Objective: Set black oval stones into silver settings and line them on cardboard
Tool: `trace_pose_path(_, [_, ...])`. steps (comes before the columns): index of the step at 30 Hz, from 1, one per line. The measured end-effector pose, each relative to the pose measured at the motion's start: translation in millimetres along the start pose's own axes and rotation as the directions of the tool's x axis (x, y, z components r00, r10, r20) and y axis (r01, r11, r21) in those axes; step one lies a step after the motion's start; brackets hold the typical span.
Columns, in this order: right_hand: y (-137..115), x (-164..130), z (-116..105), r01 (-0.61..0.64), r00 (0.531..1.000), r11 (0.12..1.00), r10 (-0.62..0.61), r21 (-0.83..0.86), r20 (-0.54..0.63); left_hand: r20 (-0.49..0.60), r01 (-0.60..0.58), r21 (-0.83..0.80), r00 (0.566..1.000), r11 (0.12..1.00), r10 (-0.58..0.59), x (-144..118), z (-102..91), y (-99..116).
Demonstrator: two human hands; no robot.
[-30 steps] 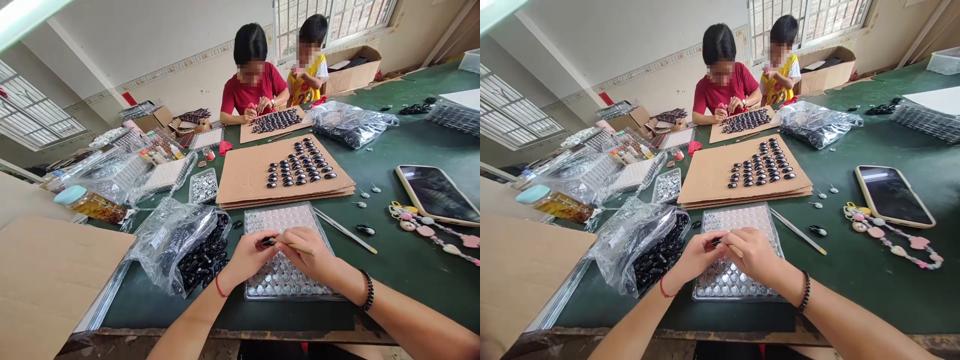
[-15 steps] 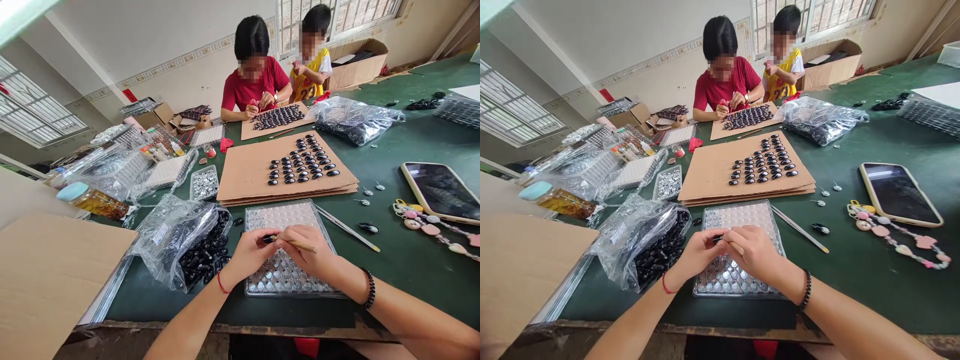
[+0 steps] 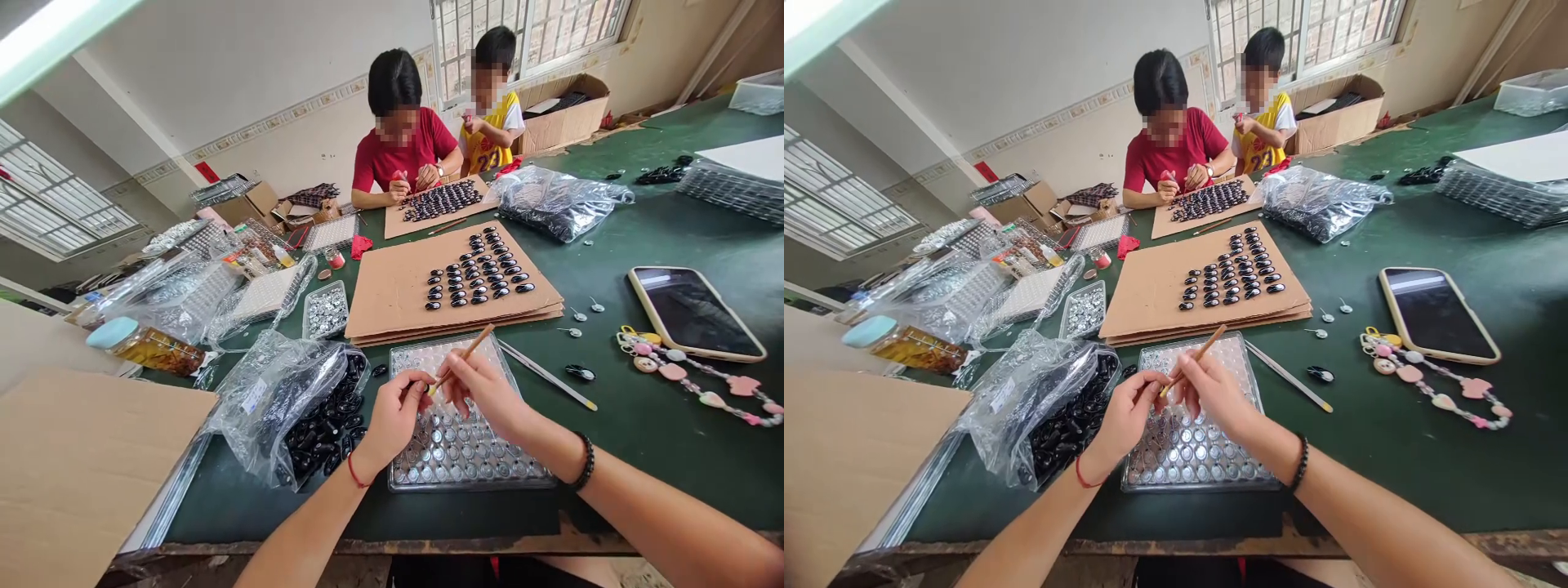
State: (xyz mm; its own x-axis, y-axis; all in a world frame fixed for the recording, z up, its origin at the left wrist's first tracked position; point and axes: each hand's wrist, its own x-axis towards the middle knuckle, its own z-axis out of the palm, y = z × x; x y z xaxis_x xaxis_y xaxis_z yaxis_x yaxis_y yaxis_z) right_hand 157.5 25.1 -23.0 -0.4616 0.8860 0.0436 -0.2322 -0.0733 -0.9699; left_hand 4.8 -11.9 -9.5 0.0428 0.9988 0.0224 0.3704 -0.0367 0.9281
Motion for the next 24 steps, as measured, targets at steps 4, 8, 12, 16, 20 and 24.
trace_pose_path(4, [-5.8,11.1,-13.1,-0.132,0.979,0.889,0.187,0.439,-0.084,-0.045,-0.039,0.024,0.998,0.999,0.04,52.4,-7.9,2.2])
trace_pose_path(8, [-12.0,13.1,-16.5,-0.124,0.973,0.853,0.204,0.507,-0.105,-0.112,-0.071,0.142,0.99,0.987,0.088,153.0,-14.7,2.8])
trace_pose_path(12, [-11.5,13.4,-13.5,-0.116,0.973,0.867,0.197,0.485,-0.119,-0.149,-0.092,0.226,0.981,0.97,0.128,240.9,-3.3,-0.9])
trace_pose_path(16, [-10.6,16.3,-14.1,-0.125,0.968,0.876,0.211,0.466,-0.137,-0.119,-0.066,0.286,0.987,0.956,0.104,284.5,11.4,-12.6])
trace_pose_path(20, [-13.0,16.4,-14.2,-0.134,0.966,0.865,0.222,0.484,-0.13,-0.077,-0.016,0.324,0.996,0.946,0.043,297.1,13.8,-25.3])
trace_pose_path(24, [-13.4,13.9,-11.6,-0.153,0.968,0.859,0.229,0.489,-0.099,-0.069,0.001,0.324,0.997,0.946,0.023,291.2,13.1,-25.3])
